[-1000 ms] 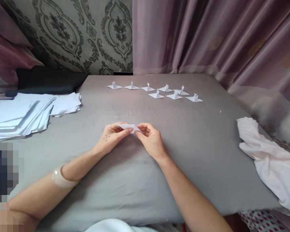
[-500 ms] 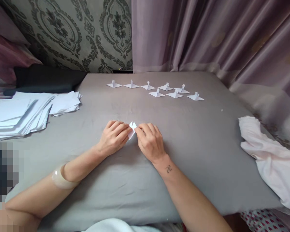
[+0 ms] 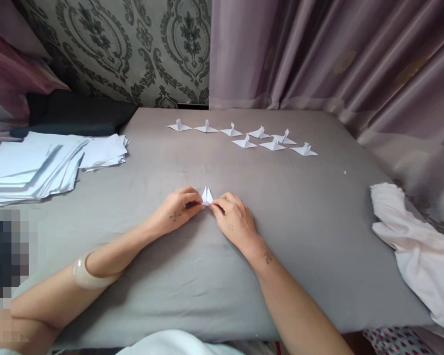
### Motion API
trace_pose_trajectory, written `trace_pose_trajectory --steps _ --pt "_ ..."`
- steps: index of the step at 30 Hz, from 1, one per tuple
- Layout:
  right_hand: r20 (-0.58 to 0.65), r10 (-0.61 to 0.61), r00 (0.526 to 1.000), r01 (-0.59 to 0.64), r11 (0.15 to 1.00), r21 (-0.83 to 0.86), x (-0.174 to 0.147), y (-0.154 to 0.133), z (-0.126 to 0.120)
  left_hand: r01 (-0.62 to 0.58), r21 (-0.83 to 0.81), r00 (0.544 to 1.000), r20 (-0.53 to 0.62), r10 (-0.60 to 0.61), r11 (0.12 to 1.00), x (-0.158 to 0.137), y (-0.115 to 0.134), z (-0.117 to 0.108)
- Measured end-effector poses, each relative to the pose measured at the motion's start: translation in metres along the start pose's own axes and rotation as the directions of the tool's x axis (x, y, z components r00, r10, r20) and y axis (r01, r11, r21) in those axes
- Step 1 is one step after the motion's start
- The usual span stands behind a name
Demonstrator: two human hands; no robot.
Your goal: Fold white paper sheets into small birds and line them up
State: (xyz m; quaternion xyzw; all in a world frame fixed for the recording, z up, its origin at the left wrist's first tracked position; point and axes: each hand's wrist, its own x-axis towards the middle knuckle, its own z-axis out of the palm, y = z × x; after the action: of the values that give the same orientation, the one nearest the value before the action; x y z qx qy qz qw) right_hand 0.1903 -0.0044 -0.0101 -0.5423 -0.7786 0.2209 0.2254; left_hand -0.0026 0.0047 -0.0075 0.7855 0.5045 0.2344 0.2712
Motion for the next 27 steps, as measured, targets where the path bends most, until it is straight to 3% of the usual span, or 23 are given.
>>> trace_pose_trajectory --steps 4,10,27 --pt "0.015 0.094 0.995 -0.095 0.99 0.105 0.005 0.0 0.001 0.091 -0.086 0.995 0.044 -0.087 0.992 0.003 0.004 -0.007" --pt "0.004 0.142 0.99 -0.142 0.985 0.097 0.01 -0.003 0.003 0.168 -0.113 0.986 0.039 -0.165 0.979 0.005 0.004 -0.008" --pt "-0.034 0.211 0.977 -0.207 0.973 0.098 0.018 -0.002 0.007 0.157 -0.115 0.987 -0.023 -0.161 0.981 0.007 -0.005 -0.002"
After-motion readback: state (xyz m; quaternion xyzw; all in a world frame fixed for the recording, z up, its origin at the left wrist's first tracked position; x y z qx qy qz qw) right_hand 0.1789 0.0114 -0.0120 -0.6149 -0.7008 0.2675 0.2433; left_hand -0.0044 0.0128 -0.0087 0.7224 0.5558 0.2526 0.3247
